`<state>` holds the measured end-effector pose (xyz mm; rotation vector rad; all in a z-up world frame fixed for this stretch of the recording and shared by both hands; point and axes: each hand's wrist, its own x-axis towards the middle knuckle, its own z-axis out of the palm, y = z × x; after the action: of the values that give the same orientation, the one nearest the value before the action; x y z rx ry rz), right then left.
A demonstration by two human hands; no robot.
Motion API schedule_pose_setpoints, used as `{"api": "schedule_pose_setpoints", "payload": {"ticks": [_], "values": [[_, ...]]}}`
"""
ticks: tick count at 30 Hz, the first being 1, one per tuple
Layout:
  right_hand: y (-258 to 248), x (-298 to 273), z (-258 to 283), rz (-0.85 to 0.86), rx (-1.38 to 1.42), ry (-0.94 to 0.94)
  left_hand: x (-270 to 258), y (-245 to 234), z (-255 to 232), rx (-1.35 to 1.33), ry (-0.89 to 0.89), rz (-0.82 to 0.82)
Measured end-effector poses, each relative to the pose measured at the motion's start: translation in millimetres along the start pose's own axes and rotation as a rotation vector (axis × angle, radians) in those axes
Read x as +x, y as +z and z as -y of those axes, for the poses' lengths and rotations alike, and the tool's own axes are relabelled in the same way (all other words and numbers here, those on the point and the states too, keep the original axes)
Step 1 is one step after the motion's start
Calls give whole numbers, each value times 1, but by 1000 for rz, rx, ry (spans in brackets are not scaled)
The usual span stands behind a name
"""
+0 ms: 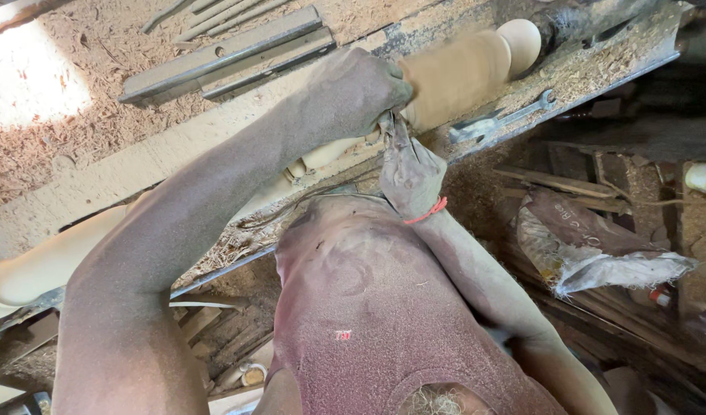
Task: The person uses a small tool to shape and refine the details of a wooden leg rotating on a lathe, then applies a dark liquid from a yellow container onto the wood using a cloth.
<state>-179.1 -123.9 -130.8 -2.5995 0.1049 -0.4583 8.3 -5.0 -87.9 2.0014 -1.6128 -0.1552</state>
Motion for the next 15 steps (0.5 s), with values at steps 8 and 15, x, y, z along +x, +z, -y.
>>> {"api": "schedule_pose_setpoints", "payload": {"ticks": [8, 15], "values": [[-3, 5, -5, 4, -61, -158, -12, 5, 6, 71, 14, -32], [-3, 14, -8, -17, -113, -287, -13, 4, 16, 48, 94, -24]]}}
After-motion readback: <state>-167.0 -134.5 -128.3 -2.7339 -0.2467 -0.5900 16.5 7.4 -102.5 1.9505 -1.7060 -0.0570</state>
